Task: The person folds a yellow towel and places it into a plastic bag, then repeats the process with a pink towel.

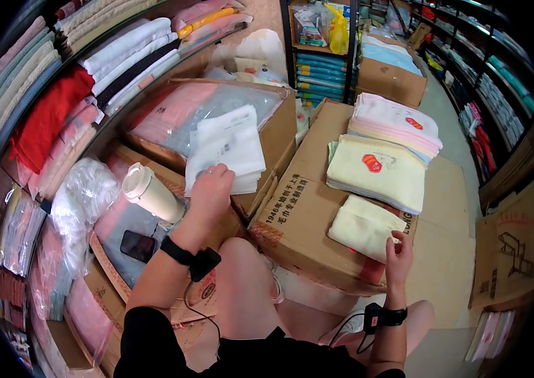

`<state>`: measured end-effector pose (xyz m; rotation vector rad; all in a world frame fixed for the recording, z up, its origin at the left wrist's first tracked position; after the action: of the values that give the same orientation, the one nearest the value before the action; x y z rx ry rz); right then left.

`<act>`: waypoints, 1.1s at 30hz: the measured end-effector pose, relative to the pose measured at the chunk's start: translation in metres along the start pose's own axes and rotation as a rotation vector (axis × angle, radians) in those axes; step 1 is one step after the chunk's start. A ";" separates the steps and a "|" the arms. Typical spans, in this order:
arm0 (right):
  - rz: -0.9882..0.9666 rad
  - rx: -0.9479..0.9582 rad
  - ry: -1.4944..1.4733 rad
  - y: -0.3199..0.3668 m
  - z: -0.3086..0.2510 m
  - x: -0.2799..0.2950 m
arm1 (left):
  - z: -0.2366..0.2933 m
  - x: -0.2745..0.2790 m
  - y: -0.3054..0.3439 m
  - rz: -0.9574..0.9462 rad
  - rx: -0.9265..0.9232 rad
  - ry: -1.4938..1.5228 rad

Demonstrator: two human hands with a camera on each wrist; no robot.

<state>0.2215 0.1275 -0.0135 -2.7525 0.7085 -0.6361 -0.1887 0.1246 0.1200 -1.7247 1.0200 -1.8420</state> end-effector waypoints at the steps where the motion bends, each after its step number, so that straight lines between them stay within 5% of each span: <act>1: 0.006 -0.002 0.001 0.001 0.002 0.002 | -0.004 -0.003 -0.001 -0.040 0.023 -0.003; 13: -0.080 -0.048 -0.081 0.020 0.014 0.005 | -0.040 -0.009 -0.026 -0.272 0.217 0.183; 21: -0.132 -0.079 -0.143 0.029 0.014 -0.003 | -0.072 -0.030 -0.009 -0.374 0.750 0.693; 24: -0.127 -0.070 -0.146 0.029 0.013 -0.003 | -0.077 -0.030 -0.013 -0.205 0.624 0.747; 27: -0.135 -0.076 -0.158 0.030 0.011 -0.004 | -0.080 -0.021 -0.012 -0.127 0.726 0.787; 31: -0.237 -0.279 -0.380 0.043 -0.023 -0.012 | -0.009 0.011 -0.020 -0.023 0.686 0.936; 32: -0.269 -0.161 -0.429 0.047 -0.035 -0.022 | 0.025 0.009 -0.016 -0.014 0.657 1.102; 33: -0.368 -0.222 -0.503 0.059 -0.059 -0.029 | 0.065 0.012 -0.013 0.007 0.515 1.104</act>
<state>0.1470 0.0853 0.0095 -3.0832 0.1678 0.0996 -0.1252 0.1092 0.1351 -0.3290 0.7270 -2.7625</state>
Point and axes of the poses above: each hand's wrist, its own y-axis away from the middle knuckle, its own x-axis out of the back of the hand, z = x × y, the point moved 8 cm from there along -y, towards the middle knuckle, and after that the axes turned 10 degrees about z, right-handed, at the moved point
